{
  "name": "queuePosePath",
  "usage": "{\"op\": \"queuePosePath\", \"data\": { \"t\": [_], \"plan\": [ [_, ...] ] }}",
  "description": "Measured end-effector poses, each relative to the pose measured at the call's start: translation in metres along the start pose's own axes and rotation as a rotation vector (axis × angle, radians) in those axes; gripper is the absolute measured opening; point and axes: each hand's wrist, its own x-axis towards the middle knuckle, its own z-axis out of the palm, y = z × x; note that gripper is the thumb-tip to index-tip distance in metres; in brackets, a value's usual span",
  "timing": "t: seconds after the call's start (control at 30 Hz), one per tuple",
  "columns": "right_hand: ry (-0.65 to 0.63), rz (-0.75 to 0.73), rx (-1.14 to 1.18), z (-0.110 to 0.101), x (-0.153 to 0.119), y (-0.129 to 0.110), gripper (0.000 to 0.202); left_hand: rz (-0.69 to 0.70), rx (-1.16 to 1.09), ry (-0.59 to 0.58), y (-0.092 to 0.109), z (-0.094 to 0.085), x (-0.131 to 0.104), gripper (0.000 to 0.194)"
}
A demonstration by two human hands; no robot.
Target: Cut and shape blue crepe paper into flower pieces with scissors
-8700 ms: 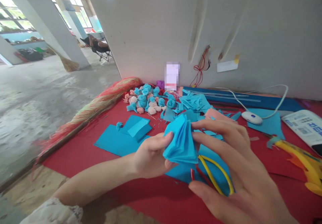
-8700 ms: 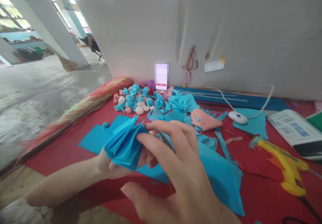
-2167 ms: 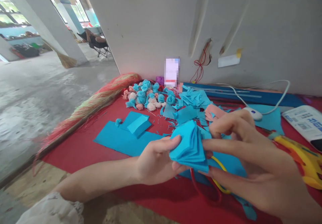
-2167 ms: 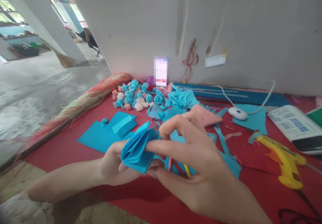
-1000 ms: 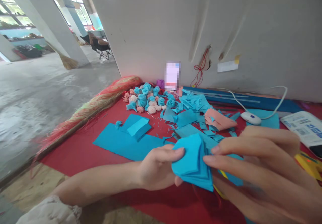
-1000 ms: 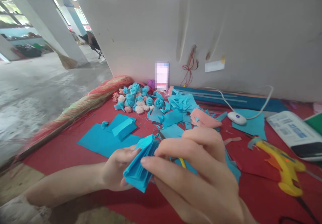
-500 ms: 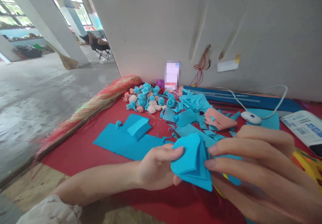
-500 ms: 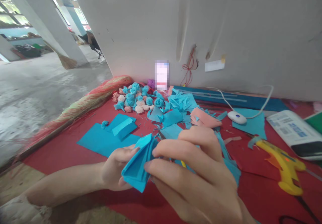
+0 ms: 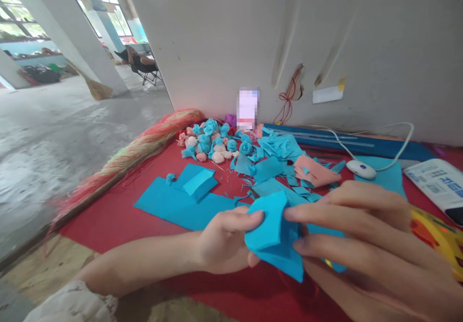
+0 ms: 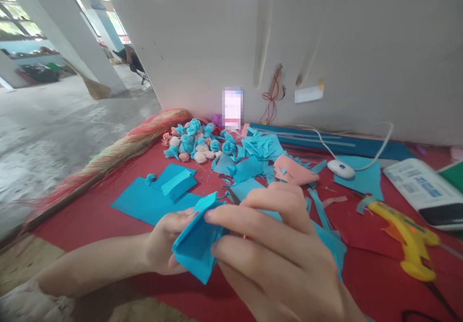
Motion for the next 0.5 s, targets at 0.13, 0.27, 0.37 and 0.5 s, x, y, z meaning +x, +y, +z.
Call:
{"op": "queuePosePath", "data": {
  "t": [0.13,0.27,0.37,0.5],
  "plan": [
    [0.102,0.083,0.043,0.006,0.001,-0.005,0.014,0.017,-0.058,-0.075,0.001,0.002,-0.002,0.039],
    [0.098,0.083,0.012,0.011,0.004,-0.007,0.021,0.068,-0.147,-0.110,0.002,0.005,-0.003,0.037],
    [0.127,0.054,-0.019,0.012,0.005,-0.006,0.026,0.078,-0.162,-0.104,0.001,0.007,-0.003,0.038],
    [0.127,0.028,-0.012,0.012,0.008,-0.004,0.024,0.060,-0.159,-0.068,0.002,0.008,-0.004,0.038]
  ]
}}
